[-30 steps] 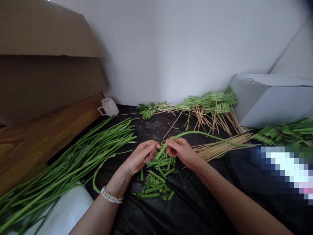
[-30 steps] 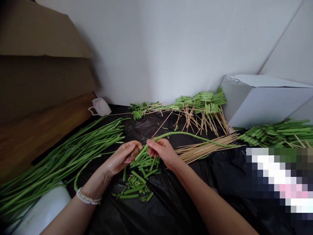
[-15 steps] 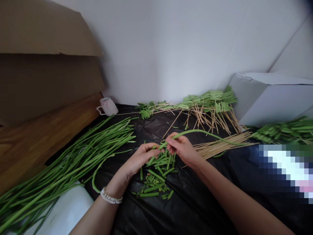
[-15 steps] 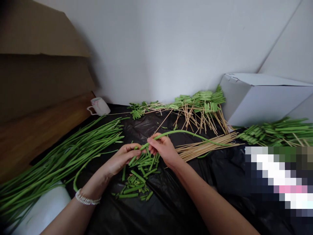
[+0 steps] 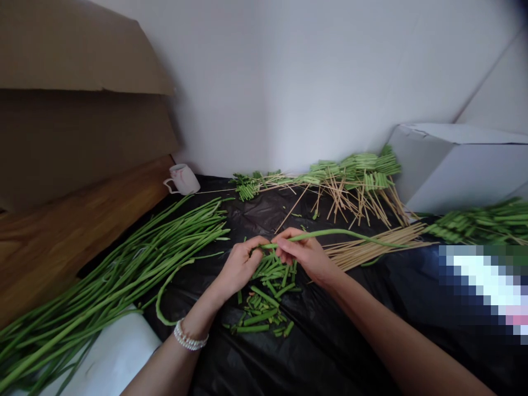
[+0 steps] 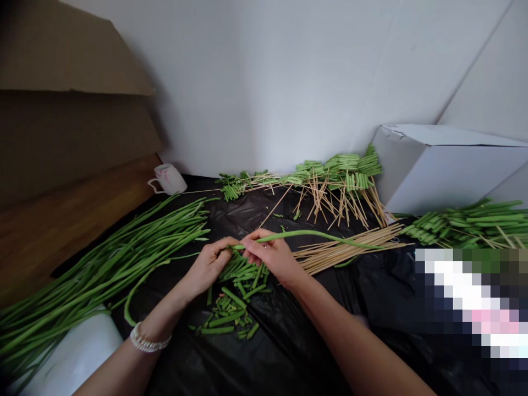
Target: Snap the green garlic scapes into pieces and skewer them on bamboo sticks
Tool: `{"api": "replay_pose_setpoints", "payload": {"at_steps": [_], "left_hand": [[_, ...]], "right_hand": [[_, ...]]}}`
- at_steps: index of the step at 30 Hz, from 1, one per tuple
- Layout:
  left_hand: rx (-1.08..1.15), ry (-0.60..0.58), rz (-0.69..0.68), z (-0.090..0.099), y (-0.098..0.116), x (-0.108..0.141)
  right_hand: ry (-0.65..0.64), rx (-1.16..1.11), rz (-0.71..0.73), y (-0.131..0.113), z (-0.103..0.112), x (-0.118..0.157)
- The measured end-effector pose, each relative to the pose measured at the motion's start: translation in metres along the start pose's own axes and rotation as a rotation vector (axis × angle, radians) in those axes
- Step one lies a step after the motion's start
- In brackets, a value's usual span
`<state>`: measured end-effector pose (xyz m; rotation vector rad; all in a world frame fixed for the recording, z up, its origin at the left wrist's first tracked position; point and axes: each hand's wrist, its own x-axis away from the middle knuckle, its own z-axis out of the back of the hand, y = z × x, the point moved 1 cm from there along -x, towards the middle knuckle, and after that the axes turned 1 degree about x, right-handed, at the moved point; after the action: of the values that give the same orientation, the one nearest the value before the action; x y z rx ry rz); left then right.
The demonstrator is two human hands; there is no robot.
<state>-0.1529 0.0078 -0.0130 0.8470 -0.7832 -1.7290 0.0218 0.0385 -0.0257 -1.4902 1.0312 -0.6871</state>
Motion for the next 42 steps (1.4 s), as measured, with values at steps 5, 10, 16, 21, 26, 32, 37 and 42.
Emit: {"api": "replay_pose_setpoints", "payload": {"at_steps": [5, 10, 16, 21, 26, 32, 37, 42], "left_hand": [[-0.065, 0.068, -0.012, 0.001, -0.003, -0.002], [0.124, 0.233, 0.022, 0.001, -0.002, -0.003], [0.782, 0.163, 0.234, -0.004, 0.007, -0.001], [1.148, -0.082, 0.282, -0.003, 0.014, 0.004], [1.362, -0.114, 0.222, 0.012, 0.014, 0.01], [1.249, -0.042, 0.241, 0.016, 0.009, 0.005], [0.874, -0.06, 0.302, 0.0, 0.005, 0.002], [0.682, -0.201, 0.294, -0.003, 0.004, 0.005]], "right_hand": [[-0.056, 0.11, 0.023, -0.003, -0.005, 0.004], [-0.053, 0.11, 0.019, -0.004, -0.006, 0.005], [0.043, -0.202, -0.064, -0.001, -0.001, 0.001], [0.112, -0.413, -0.108, 0.002, -0.004, -0.003], [0.258, -0.531, -0.142, 0.007, 0.012, -0.011], [0.132, -0.382, -0.107, 0.002, 0.017, -0.009], [-0.028, -0.153, -0.117, -0.001, -0.001, 0.003], [-0.077, -0.081, -0.095, -0.001, -0.005, 0.004]]}}
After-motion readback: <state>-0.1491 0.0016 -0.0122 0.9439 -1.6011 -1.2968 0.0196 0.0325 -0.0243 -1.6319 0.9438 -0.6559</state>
